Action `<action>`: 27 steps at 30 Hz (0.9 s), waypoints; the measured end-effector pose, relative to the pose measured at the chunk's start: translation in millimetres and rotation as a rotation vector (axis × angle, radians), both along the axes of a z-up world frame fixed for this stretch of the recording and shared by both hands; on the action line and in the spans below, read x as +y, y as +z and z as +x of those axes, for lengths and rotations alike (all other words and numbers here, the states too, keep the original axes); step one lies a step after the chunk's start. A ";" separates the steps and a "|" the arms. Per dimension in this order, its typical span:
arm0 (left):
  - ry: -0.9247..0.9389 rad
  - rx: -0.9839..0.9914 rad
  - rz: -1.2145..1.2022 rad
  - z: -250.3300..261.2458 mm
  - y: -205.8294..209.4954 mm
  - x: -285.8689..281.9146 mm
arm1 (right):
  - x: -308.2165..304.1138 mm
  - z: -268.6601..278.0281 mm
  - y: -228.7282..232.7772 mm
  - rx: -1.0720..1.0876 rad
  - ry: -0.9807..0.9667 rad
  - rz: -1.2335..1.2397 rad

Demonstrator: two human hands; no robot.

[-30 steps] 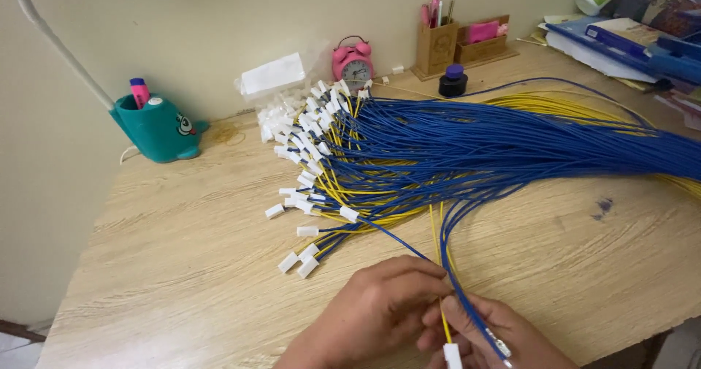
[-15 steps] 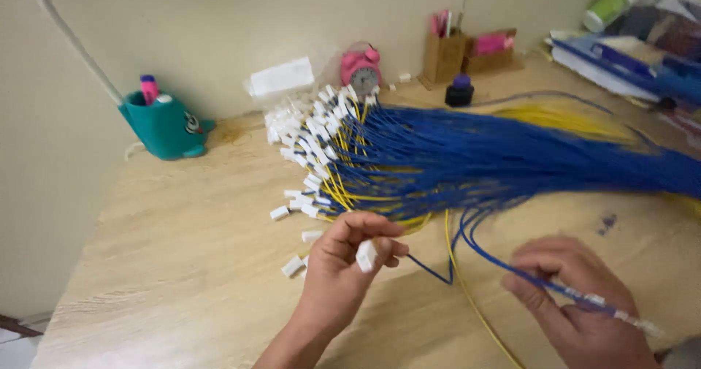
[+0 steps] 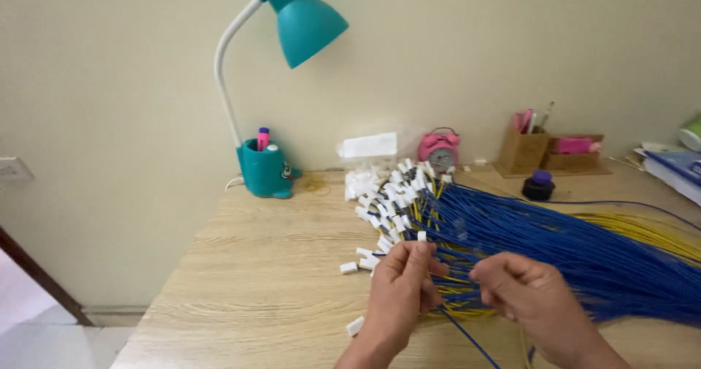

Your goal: The person connects white plastic connectors to the ends of blue and yellow wires on a wooden desk. They repeatedly pick up wires, align the connectors, and press them together by hand to join the components.

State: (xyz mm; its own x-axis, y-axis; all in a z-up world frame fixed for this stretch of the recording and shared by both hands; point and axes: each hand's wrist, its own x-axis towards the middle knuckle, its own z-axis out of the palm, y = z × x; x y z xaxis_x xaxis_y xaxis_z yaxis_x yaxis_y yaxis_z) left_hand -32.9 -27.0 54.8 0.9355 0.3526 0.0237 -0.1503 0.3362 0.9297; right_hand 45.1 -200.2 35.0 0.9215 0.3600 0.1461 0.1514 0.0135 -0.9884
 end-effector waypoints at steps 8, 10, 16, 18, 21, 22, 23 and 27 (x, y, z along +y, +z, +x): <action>-0.194 -0.099 -0.220 -2.5 -7.4 11.0 | 27.2 -2.5 0.8 0.048 0.043 -0.142; -0.214 -0.090 -0.270 -1.3 -11.0 10.9 | 25.9 -2.6 -2.4 0.039 0.043 -0.170; -0.197 -0.064 -0.174 3.4 -23.2 9.7 | 24.1 -7.2 -4.5 -0.014 0.012 -0.135; -0.125 -0.091 -0.218 7.3 -28.8 10.6 | 27.5 -13.2 5.5 0.125 -0.132 0.076; -0.094 -0.075 -0.341 16.5 -40.0 13.7 | 10.6 1.0 -4.1 0.059 -0.147 0.274; -0.094 -0.072 -0.341 16.2 -39.2 12.7 | 8.0 -1.9 -0.8 0.062 -0.148 0.275; -0.095 -0.061 -0.341 15.5 -38.7 11.9 | 5.6 -4.9 2.3 0.013 -0.060 0.333; -0.162 -0.043 -0.263 7.6 -32.8 5.5 | -3.1 -9.1 -3.9 -0.243 -0.092 -0.110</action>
State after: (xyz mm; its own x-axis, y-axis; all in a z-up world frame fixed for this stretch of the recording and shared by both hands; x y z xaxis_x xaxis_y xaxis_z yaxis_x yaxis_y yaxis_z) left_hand -25.3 -21.6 21.9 0.9801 0.1983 -0.0083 -0.1121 0.5873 0.8016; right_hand 35.9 -203.2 31.0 0.8937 0.3028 0.3311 0.3796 -0.1169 -0.9177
